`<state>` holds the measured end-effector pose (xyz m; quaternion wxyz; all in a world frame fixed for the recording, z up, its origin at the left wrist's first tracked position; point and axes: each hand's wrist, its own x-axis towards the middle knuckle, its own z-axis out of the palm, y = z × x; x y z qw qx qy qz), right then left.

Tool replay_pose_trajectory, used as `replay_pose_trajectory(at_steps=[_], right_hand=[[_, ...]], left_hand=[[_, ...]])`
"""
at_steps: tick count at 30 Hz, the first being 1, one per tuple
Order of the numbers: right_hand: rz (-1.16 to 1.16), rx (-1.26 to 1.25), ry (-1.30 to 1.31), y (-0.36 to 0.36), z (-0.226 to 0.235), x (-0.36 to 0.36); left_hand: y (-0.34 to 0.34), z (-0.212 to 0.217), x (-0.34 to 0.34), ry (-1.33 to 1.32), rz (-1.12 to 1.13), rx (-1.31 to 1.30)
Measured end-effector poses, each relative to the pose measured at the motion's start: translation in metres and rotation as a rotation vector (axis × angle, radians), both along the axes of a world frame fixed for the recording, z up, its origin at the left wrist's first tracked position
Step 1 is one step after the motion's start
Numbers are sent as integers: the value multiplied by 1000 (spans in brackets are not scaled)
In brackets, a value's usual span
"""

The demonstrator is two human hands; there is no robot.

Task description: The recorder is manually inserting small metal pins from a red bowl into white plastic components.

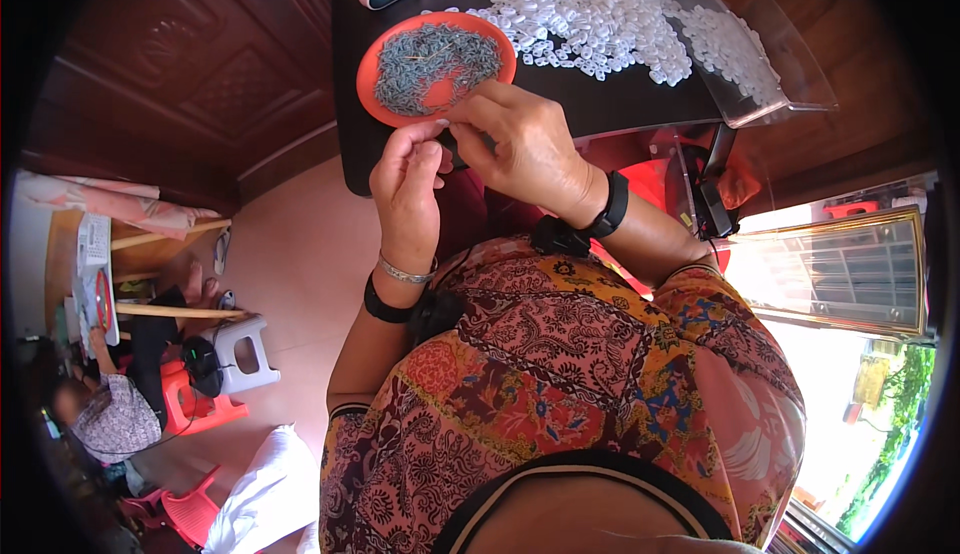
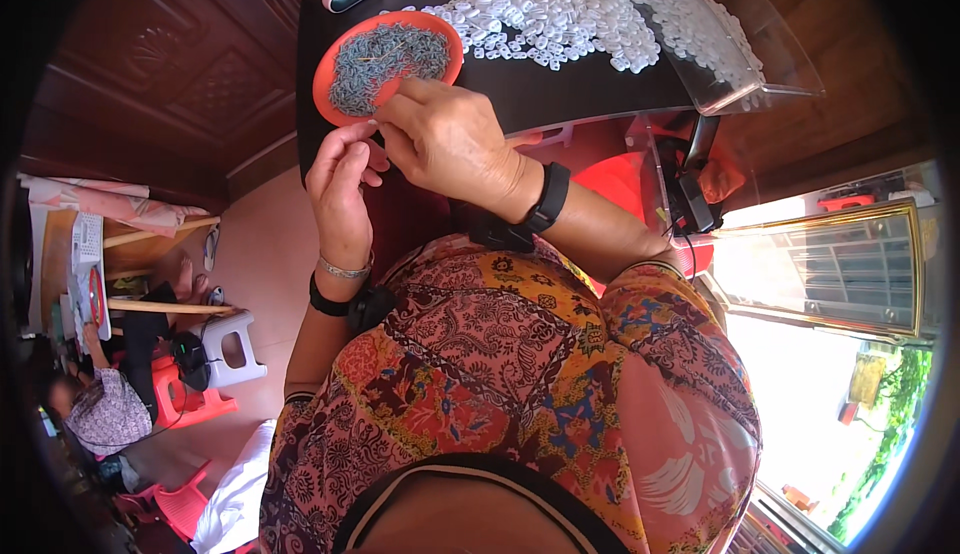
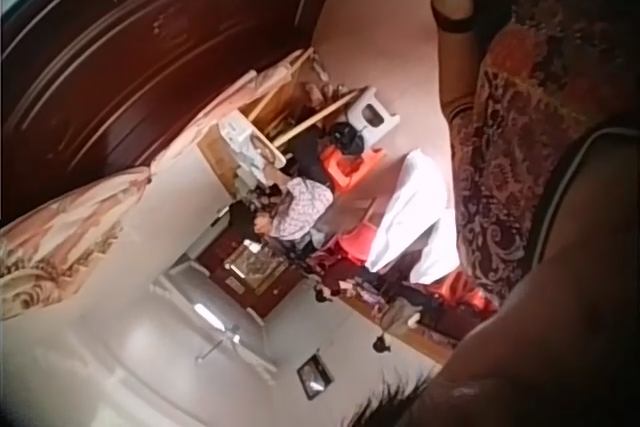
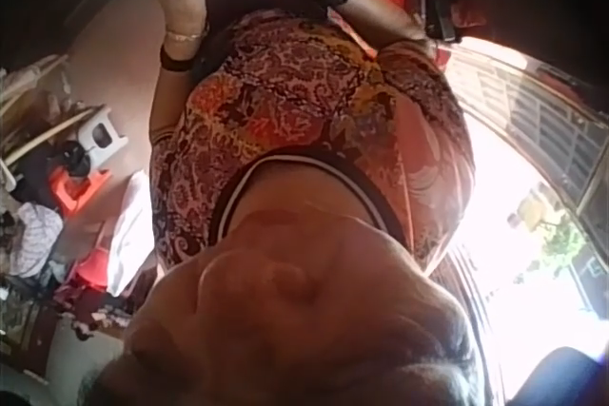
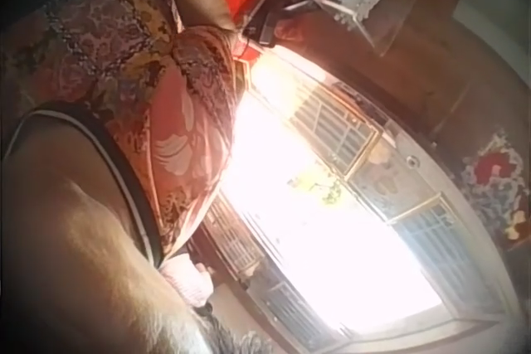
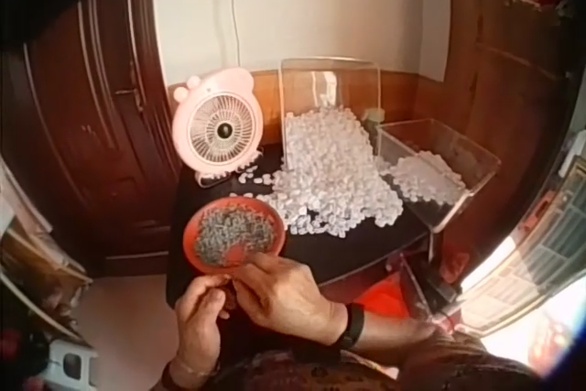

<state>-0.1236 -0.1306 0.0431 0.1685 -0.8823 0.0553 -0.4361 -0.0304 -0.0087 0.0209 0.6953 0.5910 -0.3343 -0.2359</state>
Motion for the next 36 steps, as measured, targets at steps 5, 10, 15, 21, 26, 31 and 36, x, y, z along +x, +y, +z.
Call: replay_pose_trajectory(at_steps=[5, 10, 15, 21, 26, 31, 36], right_hand=[[15, -124, -8, 13, -7, 4], [103, 276, 117, 12, -13, 2], [222, 130, 78, 8, -15, 1], [196, 6, 112, 6, -17, 5], [242, 5, 149, 1, -11, 10], [133, -99, 282, -34, 0, 36], [84, -180, 504, -62, -21, 56]], left_hand=[[-2, -14, 6, 76, 54, -77], [6, -13, 9, 180, -97, -66], [9, -20, 13, 293, -147, -50], [10, -22, 15, 365, -151, -1], [14, -28, 23, 384, -182, -13], [19, -27, 23, 361, -113, -25], [15, -23, 15, 355, -105, -29]])
